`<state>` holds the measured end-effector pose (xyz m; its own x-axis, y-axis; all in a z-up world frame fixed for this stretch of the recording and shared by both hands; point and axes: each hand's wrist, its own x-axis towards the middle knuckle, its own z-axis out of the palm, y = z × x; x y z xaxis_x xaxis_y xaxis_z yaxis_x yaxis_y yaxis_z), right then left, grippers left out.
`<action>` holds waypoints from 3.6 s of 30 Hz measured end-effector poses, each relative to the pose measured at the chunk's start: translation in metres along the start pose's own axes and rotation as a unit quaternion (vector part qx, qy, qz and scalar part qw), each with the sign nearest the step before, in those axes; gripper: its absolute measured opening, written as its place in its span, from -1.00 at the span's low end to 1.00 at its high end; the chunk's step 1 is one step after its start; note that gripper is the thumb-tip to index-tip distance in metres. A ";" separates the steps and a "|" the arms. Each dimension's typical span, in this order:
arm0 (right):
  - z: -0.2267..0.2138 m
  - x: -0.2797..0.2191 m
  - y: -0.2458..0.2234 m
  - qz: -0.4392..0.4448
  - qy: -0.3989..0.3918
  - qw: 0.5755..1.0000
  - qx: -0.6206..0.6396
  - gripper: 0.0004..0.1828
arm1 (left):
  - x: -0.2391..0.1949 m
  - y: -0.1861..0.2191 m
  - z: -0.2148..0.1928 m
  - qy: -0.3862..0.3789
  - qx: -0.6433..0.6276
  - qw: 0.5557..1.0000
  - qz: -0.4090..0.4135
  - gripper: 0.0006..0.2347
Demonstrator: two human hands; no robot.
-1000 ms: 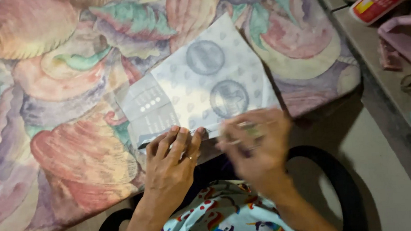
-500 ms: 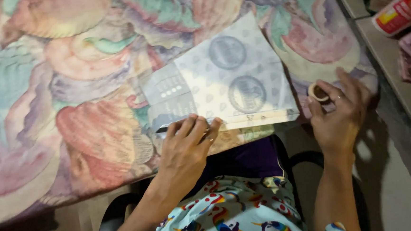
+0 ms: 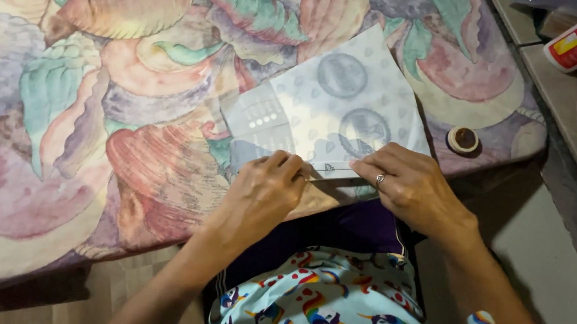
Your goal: The person folds a white paper package with printed logos, aligns the edges, and presses the fold to secure it. They repeat the folding process on a second identical package, smoothing the creases and adjusting the alignment by hand.
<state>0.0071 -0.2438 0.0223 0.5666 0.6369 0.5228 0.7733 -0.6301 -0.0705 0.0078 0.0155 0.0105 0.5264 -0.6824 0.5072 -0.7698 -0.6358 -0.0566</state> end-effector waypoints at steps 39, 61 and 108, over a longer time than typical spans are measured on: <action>0.009 0.012 0.014 -0.198 -0.057 0.972 -0.113 -0.76 | -0.013 0.027 -0.002 0.134 0.057 0.989 0.004 -0.94; 0.015 0.045 0.023 -0.227 -0.149 0.955 -0.123 -0.81 | -0.014 0.035 0.006 0.110 -0.064 0.991 -0.052 -0.75; 0.056 0.199 0.154 0.228 -0.367 0.882 0.187 -0.92 | -0.011 0.024 0.039 0.068 0.065 0.990 -0.108 -0.70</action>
<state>0.2554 -0.1892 0.0676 0.7687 0.5572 -0.3141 0.3793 -0.7925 -0.4776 -0.0028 -0.0065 -0.0303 0.6138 -0.4756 0.6301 -0.5867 -0.8089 -0.0389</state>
